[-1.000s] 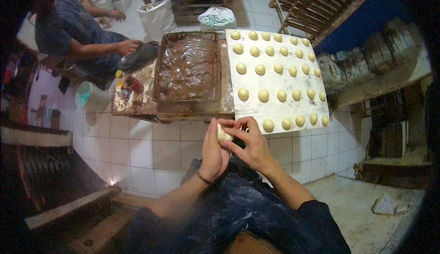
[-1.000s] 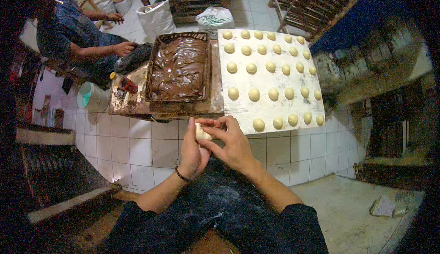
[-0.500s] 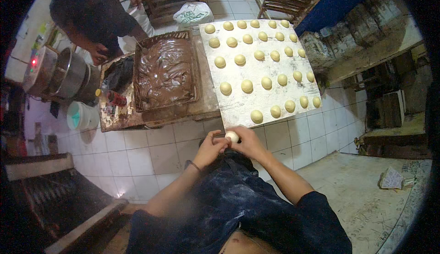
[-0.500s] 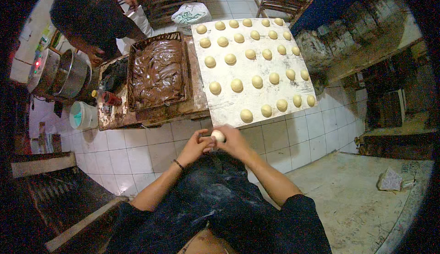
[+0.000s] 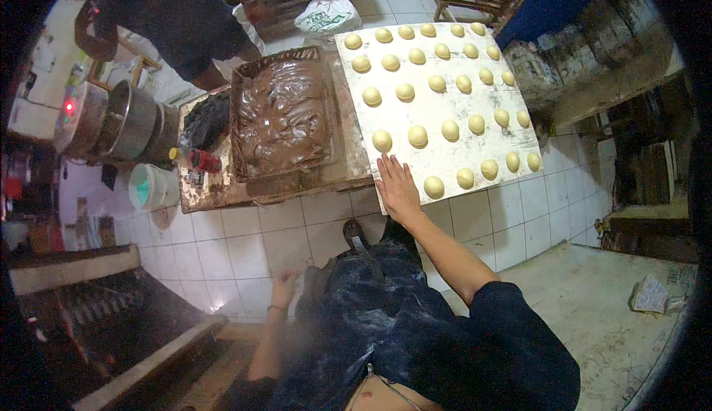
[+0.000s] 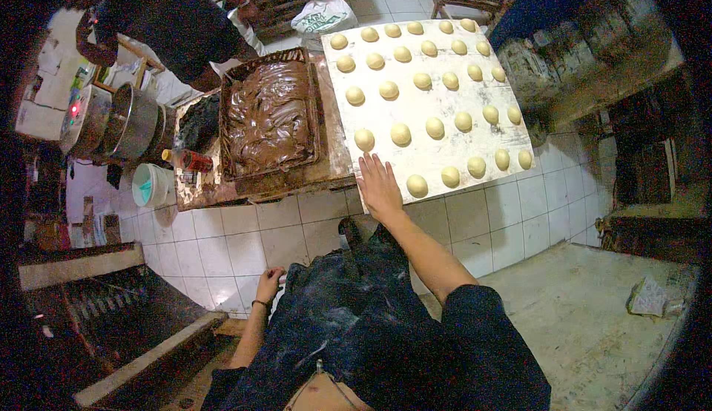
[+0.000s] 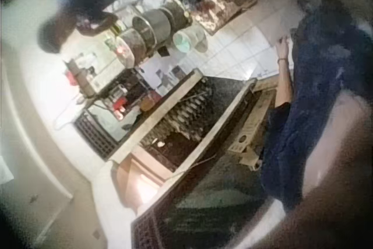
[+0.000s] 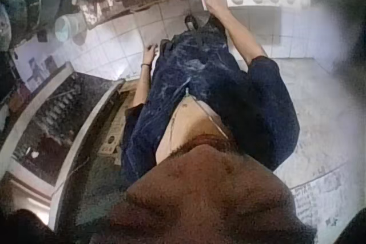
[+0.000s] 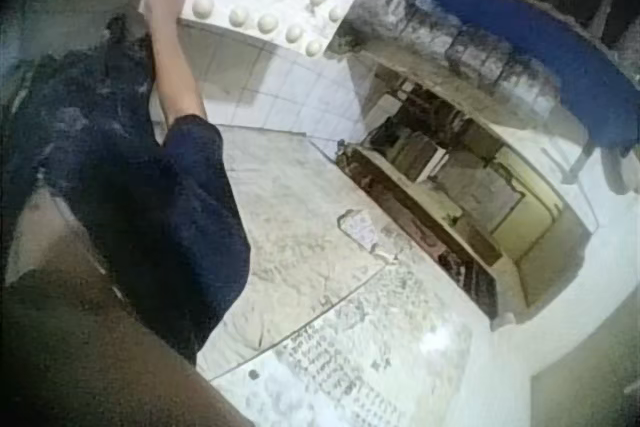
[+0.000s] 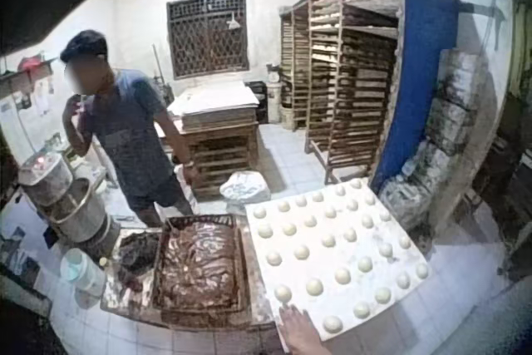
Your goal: The person fills dough balls with a brown paste by hand, pinching the dough to seal the filling inside, and places the completed balls on a tray.
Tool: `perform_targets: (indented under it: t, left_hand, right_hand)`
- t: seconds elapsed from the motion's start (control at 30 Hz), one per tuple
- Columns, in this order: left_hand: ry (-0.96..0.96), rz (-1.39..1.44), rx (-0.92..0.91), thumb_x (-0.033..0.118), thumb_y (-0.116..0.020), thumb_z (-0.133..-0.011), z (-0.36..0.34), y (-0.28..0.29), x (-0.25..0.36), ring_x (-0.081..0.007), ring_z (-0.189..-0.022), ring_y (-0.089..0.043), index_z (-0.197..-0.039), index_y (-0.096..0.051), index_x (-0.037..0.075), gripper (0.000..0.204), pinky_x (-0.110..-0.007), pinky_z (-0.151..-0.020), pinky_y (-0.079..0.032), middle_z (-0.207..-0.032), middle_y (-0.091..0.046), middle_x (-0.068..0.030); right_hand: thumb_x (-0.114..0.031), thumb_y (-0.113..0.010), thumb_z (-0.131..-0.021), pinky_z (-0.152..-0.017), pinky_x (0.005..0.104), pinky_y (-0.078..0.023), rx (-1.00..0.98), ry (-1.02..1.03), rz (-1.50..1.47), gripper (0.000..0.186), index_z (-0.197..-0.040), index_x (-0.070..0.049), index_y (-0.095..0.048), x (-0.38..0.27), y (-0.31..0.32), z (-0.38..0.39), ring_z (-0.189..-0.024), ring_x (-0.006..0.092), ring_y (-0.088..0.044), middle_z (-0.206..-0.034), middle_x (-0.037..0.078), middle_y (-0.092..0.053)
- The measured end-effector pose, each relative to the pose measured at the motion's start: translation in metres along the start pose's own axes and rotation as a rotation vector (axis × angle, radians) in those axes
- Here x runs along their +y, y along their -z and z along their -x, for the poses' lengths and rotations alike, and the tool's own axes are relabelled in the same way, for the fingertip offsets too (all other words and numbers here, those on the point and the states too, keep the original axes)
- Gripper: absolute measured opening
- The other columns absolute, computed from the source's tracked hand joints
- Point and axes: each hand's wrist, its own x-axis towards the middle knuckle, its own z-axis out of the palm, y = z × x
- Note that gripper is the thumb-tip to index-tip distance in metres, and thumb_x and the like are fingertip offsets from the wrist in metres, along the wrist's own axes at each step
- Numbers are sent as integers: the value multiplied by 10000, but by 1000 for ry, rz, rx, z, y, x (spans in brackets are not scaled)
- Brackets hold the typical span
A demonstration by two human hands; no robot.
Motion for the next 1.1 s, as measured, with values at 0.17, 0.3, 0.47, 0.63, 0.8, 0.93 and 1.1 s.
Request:
perform_targets:
  t: [0.17,0.3,0.47,0.63,0.8,0.93,1.1]
  left_hand:
    - [65,-215,-52,335,-645,-940,1,6,-36,-191,-826,-664,-1175,-661,1,408,-320,-726,-523,-1023,-715,-109]
    - [-69,-271,1,345,-652,-926,-21,19,-104,-225,-757,-672,-1157,-671,11,407,-360,-633,-523,-1042,-716,-129]
    - [11,55,-66,298,-613,-966,-28,-3,-9,-157,-795,-636,-1131,-673,7,340,-273,-719,-501,-928,-693,-68]
    - [-292,108,-221,301,-626,-993,-22,-34,108,-150,-1048,-630,-1244,-631,54,353,-287,-881,-511,-1177,-669,-76]
    - [-588,191,-503,252,-646,-992,66,-101,281,-147,-1106,-612,-1280,-611,28,367,-310,-960,-493,-1202,-659,-86]
    - [-585,163,-560,219,-680,-971,102,-110,327,-142,-1047,-635,-1293,-597,22,387,-298,-943,-506,-1171,-679,-86]
    - [-476,509,-497,138,-769,-886,94,-109,315,-154,-1006,-653,-1225,-584,-27,419,-305,-947,-527,-1068,-681,-67]
  right_hand:
    - [-377,-397,-1047,-1209,542,-194,-15,-91,53,556,-1531,-106,-351,-11,5,1,-1490,286,-270,-1595,111,-326]
    - [-222,-525,-945,-1155,536,-273,34,-124,-349,510,-1437,-103,-453,13,29,-4,-1412,293,-360,-1522,127,-403]
    - [-119,-654,-796,-992,472,-437,151,-288,-167,448,-1230,-49,-567,47,80,44,-1149,335,-546,-1206,174,-591]
    - [-110,-648,-843,-822,387,-533,139,-636,-855,353,-1180,-24,-589,51,83,45,-959,261,-618,-1097,154,-645]
    - [-225,-479,-1031,-753,320,-550,-136,-720,-1669,334,-1231,4,-619,-1,140,45,-955,192,-632,-1146,80,-666]
    - [-249,-563,-1021,-750,282,-541,-206,-575,-1657,354,-1232,32,-606,-56,173,34,-943,150,-623,-1133,93,-660]
    - [-149,-692,-952,-721,239,-528,-149,-418,-1289,255,-1159,-2,-669,-75,180,31,-832,103,-633,-954,52,-690]
